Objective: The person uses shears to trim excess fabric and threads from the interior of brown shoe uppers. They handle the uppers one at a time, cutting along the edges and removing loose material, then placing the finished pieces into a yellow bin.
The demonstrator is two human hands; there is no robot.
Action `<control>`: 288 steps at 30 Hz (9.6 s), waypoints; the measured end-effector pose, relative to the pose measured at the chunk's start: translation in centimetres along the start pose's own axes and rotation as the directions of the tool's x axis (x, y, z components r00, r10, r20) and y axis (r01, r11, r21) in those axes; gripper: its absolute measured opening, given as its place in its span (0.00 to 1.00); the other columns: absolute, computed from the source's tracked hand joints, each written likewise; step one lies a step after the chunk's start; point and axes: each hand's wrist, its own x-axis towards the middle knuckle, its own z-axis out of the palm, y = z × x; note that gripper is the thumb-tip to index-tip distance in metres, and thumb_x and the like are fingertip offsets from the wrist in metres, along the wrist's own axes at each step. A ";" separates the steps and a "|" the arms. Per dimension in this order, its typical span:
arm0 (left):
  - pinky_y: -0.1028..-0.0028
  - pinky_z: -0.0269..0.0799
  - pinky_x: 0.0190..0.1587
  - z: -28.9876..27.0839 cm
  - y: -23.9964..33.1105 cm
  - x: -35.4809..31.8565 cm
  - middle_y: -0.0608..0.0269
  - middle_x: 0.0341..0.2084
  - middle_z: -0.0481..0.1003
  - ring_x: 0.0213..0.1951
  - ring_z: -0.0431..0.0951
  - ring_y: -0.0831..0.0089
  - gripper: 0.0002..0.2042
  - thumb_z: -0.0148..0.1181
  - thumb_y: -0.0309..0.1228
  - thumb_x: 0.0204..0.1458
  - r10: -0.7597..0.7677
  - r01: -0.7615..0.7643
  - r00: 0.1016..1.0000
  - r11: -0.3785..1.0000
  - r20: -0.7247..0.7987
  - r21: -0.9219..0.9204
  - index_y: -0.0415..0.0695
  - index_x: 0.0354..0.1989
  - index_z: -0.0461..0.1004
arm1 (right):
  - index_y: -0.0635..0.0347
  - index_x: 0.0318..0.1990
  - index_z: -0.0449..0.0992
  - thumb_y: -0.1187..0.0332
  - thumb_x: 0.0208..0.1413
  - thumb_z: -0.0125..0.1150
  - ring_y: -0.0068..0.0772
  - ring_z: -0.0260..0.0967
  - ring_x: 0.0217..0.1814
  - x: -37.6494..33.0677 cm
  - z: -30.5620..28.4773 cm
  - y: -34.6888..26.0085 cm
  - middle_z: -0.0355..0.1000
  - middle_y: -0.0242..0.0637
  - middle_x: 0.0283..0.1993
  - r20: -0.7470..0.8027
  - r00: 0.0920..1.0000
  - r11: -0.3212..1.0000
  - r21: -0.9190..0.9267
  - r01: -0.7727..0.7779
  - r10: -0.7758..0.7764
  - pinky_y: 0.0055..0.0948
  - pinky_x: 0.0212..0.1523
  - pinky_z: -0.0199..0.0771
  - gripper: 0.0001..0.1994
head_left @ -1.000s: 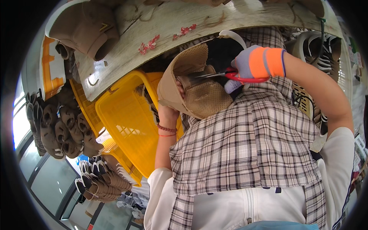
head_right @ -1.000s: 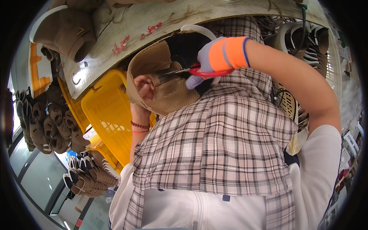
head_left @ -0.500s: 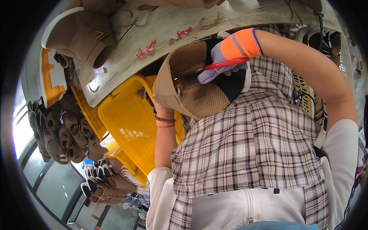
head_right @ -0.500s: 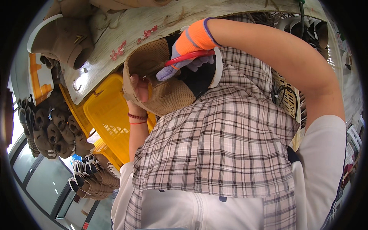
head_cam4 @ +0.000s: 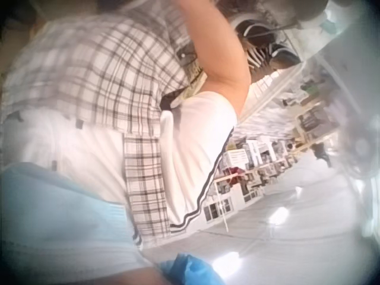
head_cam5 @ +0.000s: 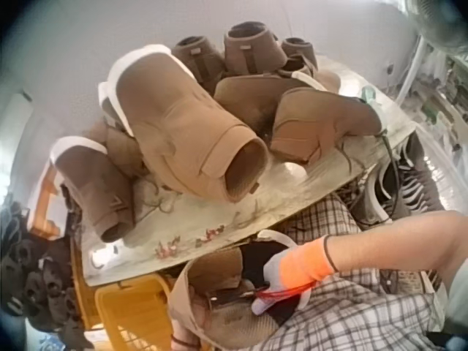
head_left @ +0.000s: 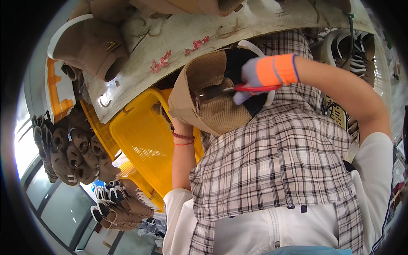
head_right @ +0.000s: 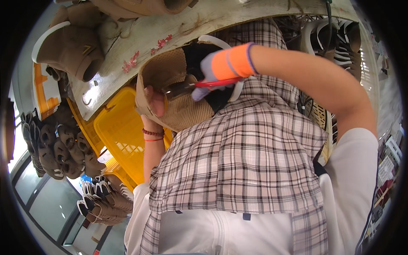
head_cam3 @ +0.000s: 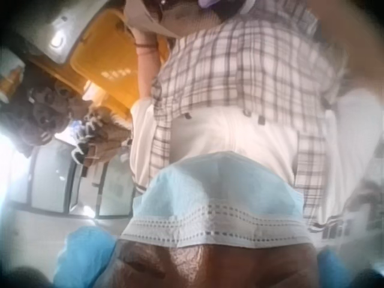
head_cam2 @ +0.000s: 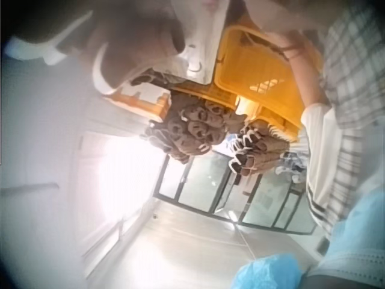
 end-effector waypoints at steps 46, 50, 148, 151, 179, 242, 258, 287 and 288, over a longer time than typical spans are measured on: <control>0.69 0.69 0.55 0.1 2.3 -3.0 0.58 0.51 0.73 0.51 0.73 0.66 0.31 0.68 0.16 0.37 -0.546 0.595 0.782 0.508 0.302 -0.623 0.38 0.55 0.67 | 0.61 0.37 0.76 0.46 0.42 0.65 0.45 0.74 0.38 -2.7 4.6 4.6 0.75 0.42 0.33 -0.498 0.806 0.845 -0.534 0.006 -0.321 0.37 0.36 0.74 0.26; 0.68 0.69 0.57 1.2 3.5 -3.1 0.56 0.52 0.72 0.53 0.72 0.65 0.33 0.67 0.14 0.37 -0.529 0.579 0.796 0.524 0.294 -0.624 0.37 0.57 0.64 | 0.60 0.36 0.76 0.51 0.47 0.61 0.46 0.74 0.35 -1.9 4.0 4.0 0.75 0.42 0.31 -0.419 0.876 0.855 -0.519 -0.014 -0.239 0.38 0.35 0.74 0.20; 0.66 0.72 0.50 4.2 4.4 -1.5 0.66 0.49 0.69 0.49 0.71 0.69 0.19 0.60 0.35 0.56 -0.508 0.302 0.860 0.422 0.053 -0.854 0.48 0.54 0.66 | 0.51 0.37 0.74 0.56 0.41 0.68 0.36 0.69 0.41 1.5 4.0 4.8 0.71 0.33 0.35 -0.716 0.433 0.769 -0.635 -0.077 -0.548 0.34 0.43 0.66 0.16; 0.66 0.73 0.49 3.9 3.2 -1.9 0.65 0.49 0.68 0.48 0.71 0.69 0.20 0.61 0.35 0.56 -0.503 0.292 0.864 0.466 0.022 -0.835 0.47 0.55 0.66 | 0.51 0.37 0.74 0.56 0.42 0.68 0.38 0.71 0.40 2.2 3.7 5.0 0.73 0.34 0.34 -0.711 0.483 0.776 -0.623 -0.098 -0.511 0.34 0.41 0.69 0.16; 0.58 0.67 0.56 5.5 6.0 -2.2 0.61 0.55 0.65 0.56 0.66 0.61 0.26 0.63 0.34 0.54 -0.536 0.236 0.844 0.344 0.016 -0.909 0.50 0.61 0.60 | 0.53 0.34 0.73 0.58 0.46 0.61 0.33 0.68 0.32 -0.8 4.8 2.9 0.71 0.33 0.29 -0.691 0.435 0.623 -0.717 -0.312 -0.578 0.31 0.31 0.65 0.11; 0.84 0.69 0.34 -0.3 5.8 -5.0 0.72 0.28 0.71 0.31 0.72 0.82 0.18 0.68 0.15 0.41 -0.620 0.671 0.710 0.451 0.335 -0.588 0.45 0.37 0.68 | 0.53 0.38 0.77 0.53 0.48 0.62 0.36 0.74 0.34 -0.6 4.6 1.3 0.75 0.36 0.29 -0.336 0.828 0.659 -0.750 0.053 -0.449 0.33 0.34 0.73 0.16; 0.75 0.77 0.41 -0.5 1.7 -6.9 0.65 0.32 0.77 0.34 0.79 0.73 0.11 0.64 0.18 0.46 -0.679 0.632 0.681 0.357 0.273 -0.688 0.39 0.39 0.77 | 0.54 0.38 0.78 0.59 0.45 0.63 0.34 0.72 0.41 1.2 5.8 -1.6 0.75 0.35 0.35 -0.456 0.753 0.637 -0.768 -0.065 -0.474 0.30 0.39 0.67 0.14; 0.69 0.76 0.44 0.1 1.8 -6.7 0.61 0.37 0.74 0.40 0.76 0.69 0.17 0.68 0.16 0.42 -0.668 0.632 0.696 0.399 0.261 -0.664 0.37 0.43 0.75 | 0.58 0.44 0.77 0.44 0.42 0.65 0.44 0.75 0.39 1.6 2.6 2.1 0.76 0.41 0.37 -0.303 0.904 0.768 -0.640 0.040 -0.300 0.36 0.39 0.74 0.28; 0.69 0.76 0.44 0.2 1.7 -6.7 0.61 0.37 0.74 0.40 0.76 0.69 0.17 0.68 0.16 0.42 -0.665 0.628 0.701 0.401 0.260 -0.667 0.37 0.43 0.75 | 0.58 0.44 0.77 0.46 0.44 0.63 0.44 0.75 0.38 1.5 2.7 1.6 0.76 0.41 0.36 -0.276 0.921 0.788 -0.614 0.050 -0.274 0.36 0.38 0.75 0.26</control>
